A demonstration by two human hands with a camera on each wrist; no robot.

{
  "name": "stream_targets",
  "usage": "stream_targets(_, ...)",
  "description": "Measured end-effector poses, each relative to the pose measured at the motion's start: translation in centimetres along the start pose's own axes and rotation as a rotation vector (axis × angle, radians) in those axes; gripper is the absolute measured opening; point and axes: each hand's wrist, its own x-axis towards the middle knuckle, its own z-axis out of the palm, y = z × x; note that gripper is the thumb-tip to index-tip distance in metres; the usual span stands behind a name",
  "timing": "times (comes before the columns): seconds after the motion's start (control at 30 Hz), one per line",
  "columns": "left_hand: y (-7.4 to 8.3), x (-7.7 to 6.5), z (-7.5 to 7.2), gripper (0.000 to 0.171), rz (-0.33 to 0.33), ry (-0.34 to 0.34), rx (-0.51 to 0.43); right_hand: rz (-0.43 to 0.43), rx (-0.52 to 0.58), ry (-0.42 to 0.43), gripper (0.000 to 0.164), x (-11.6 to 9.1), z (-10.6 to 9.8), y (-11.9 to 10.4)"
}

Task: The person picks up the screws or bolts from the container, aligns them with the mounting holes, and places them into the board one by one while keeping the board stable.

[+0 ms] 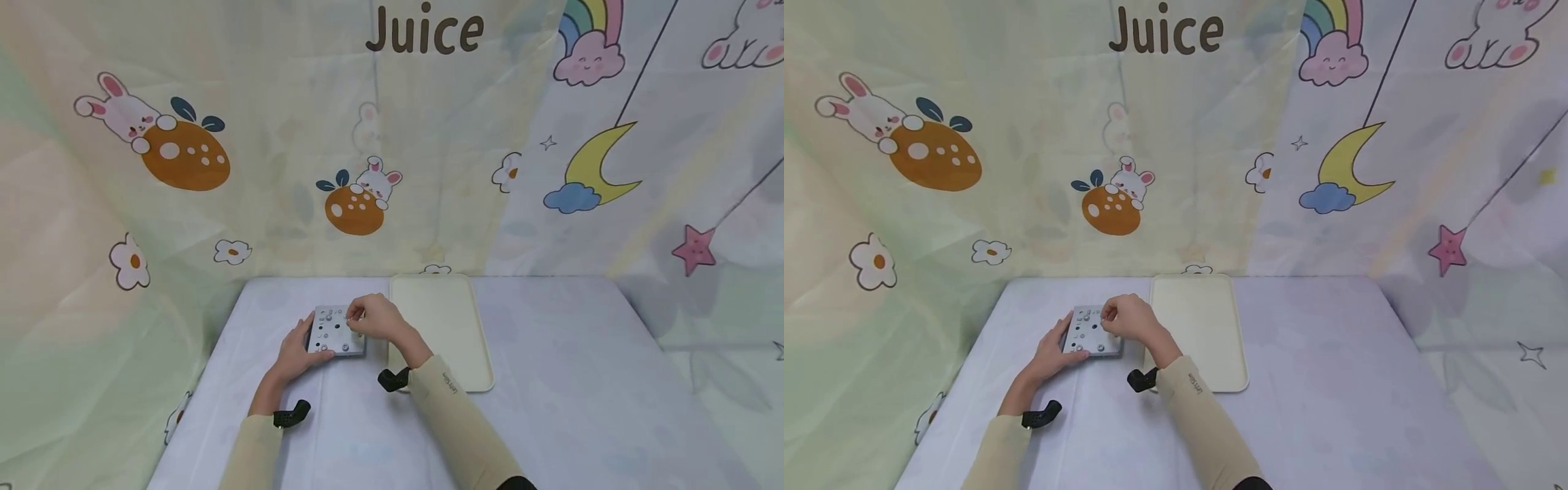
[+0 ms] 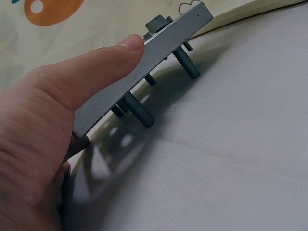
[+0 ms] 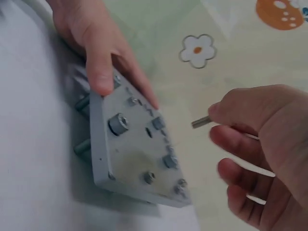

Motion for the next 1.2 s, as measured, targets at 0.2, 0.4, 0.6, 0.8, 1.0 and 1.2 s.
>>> stream_targets(0.2,0.4,0.1,-0.1,0.118,-0.017,-0.011,0.003,-0.008,0.063,-0.02,0.004,2.9,1.9,-0.2)
stream_targets(0.4,0.5,0.3,-0.2,0.116,-0.014,-0.02,0.012,-0.008,0.077,-0.028,0.004,4.4,3.2,-0.7)
stream_targets(0.6,0.1,-0.2,-0.4,0.115,-0.007,-0.008,-0.003,-0.002,0.086,-0.052,0.006,5.2,4.3,-0.8)
stream_targets(0.8,-0.2,-0.4,-0.1,0.115,0.013,0.008,-0.009,0.027,0.076,-0.05,0.006,5.5,5.0,-0.4)
stream_targets(1.0,-0.3,-0.2,0.0,0.115,0.018,0.017,-0.002,0.015,0.079,-0.046,0.005,5.8,5.4,-0.3)
stream_targets(1.2,-0.2,0.0,0.0,0.115,0.015,0.005,-0.018,0.044,0.04,-0.052,0.006,5.5,5.6,-0.6)
